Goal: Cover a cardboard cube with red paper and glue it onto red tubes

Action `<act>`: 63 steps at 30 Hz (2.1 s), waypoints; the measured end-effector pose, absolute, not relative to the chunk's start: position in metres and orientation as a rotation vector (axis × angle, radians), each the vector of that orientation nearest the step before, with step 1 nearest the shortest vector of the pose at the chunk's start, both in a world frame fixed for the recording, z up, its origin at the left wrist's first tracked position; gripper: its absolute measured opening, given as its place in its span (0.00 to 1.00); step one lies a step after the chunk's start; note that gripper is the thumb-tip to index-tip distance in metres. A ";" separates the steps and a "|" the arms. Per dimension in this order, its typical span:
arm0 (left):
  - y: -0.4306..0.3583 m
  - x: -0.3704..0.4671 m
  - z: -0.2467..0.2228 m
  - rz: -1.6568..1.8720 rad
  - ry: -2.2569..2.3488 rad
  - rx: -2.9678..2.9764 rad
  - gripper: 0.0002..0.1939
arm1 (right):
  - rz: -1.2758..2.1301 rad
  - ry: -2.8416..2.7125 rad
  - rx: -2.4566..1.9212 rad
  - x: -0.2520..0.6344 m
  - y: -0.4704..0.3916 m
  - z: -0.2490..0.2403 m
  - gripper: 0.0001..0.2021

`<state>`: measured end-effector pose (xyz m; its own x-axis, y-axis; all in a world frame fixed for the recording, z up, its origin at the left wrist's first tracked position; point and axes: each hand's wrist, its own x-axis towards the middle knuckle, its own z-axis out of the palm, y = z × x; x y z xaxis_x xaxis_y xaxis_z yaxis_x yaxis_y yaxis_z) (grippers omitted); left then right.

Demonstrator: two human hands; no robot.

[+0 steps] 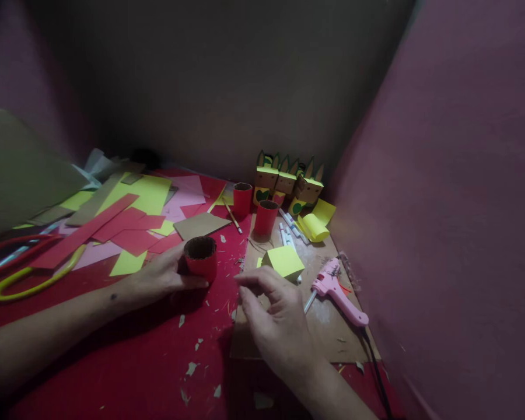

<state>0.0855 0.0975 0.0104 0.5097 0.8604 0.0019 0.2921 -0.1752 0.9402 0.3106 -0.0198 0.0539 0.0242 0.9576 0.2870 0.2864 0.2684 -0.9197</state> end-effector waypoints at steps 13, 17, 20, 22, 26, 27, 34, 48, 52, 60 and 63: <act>0.101 0.080 0.013 0.638 0.893 1.715 0.27 | 0.323 -2.264 -1.430 0.427 0.015 0.060 0.49; 0.102 0.081 0.012 0.637 0.891 1.755 0.29 | 0.411 -2.283 -1.456 0.422 0.029 0.054 0.46; 0.102 0.081 0.011 0.645 0.904 1.783 0.31 | 0.468 -2.210 -1.451 0.420 0.031 0.055 0.34; 0.101 0.082 0.011 0.645 0.914 1.777 0.31 | 0.504 -2.080 -1.481 0.420 0.030 0.057 0.28; 0.101 0.081 0.011 0.654 0.902 1.753 0.31 | 0.713 -1.615 -1.553 0.418 0.025 0.063 0.27; 0.101 0.081 0.009 0.654 0.900 1.753 0.31 | 0.793 -1.518 -1.540 0.416 0.024 0.066 0.30; 0.106 0.080 0.000 0.682 0.907 1.754 0.27 | 1.063 -1.328 -1.384 0.391 0.020 0.083 0.28; 0.093 0.088 0.020 0.780 0.697 1.727 0.29 | 0.892 -1.470 -0.990 0.330 0.043 0.100 0.19; 0.093 0.087 0.020 0.822 0.701 1.793 0.32 | 0.790 -1.727 -0.857 0.302 0.057 0.103 0.16; 0.098 0.084 0.008 0.862 0.767 1.826 0.40 | 0.664 -1.966 -0.827 0.294 0.072 0.092 0.16; 0.098 0.084 0.005 0.866 0.763 1.827 0.41 | 0.683 -1.972 -0.821 0.296 0.072 0.089 0.20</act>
<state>0.0843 0.0980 0.0052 0.5561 0.7975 0.2337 0.1314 -0.3621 0.9228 0.2961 0.0715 0.0888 -0.4051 0.7607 0.5072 0.2846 0.6321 -0.7208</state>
